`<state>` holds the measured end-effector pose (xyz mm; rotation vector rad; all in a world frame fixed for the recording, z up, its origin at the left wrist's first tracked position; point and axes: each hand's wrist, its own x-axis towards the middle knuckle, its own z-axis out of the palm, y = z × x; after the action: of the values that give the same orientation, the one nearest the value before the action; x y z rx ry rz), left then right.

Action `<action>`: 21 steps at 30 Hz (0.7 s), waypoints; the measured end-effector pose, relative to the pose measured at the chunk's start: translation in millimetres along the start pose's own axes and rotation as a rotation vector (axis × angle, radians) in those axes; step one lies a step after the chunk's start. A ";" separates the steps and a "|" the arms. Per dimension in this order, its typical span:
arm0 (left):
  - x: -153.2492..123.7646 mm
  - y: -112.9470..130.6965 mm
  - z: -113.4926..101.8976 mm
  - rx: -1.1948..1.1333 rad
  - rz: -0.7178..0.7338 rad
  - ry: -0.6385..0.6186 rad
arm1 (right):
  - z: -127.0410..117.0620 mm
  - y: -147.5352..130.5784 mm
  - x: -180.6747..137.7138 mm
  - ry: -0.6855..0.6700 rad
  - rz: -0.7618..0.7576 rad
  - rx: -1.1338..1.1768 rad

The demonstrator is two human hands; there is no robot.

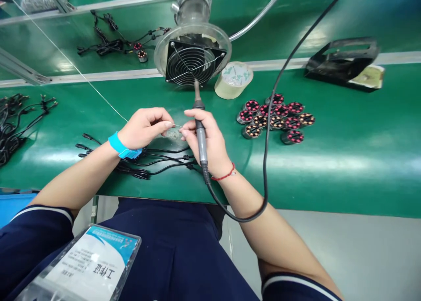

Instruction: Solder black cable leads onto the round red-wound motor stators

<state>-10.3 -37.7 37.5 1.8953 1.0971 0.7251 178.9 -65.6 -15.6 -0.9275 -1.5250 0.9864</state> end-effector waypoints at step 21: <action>-11.6 -0.6 9.3 -0.046 -0.053 0.047 | 1.5 5.2 -0.3 0.050 0.034 0.144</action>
<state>-8.5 -51.1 31.4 1.8119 1.1457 0.7625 177.7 -64.1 -20.7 -0.8717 -1.3817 1.0749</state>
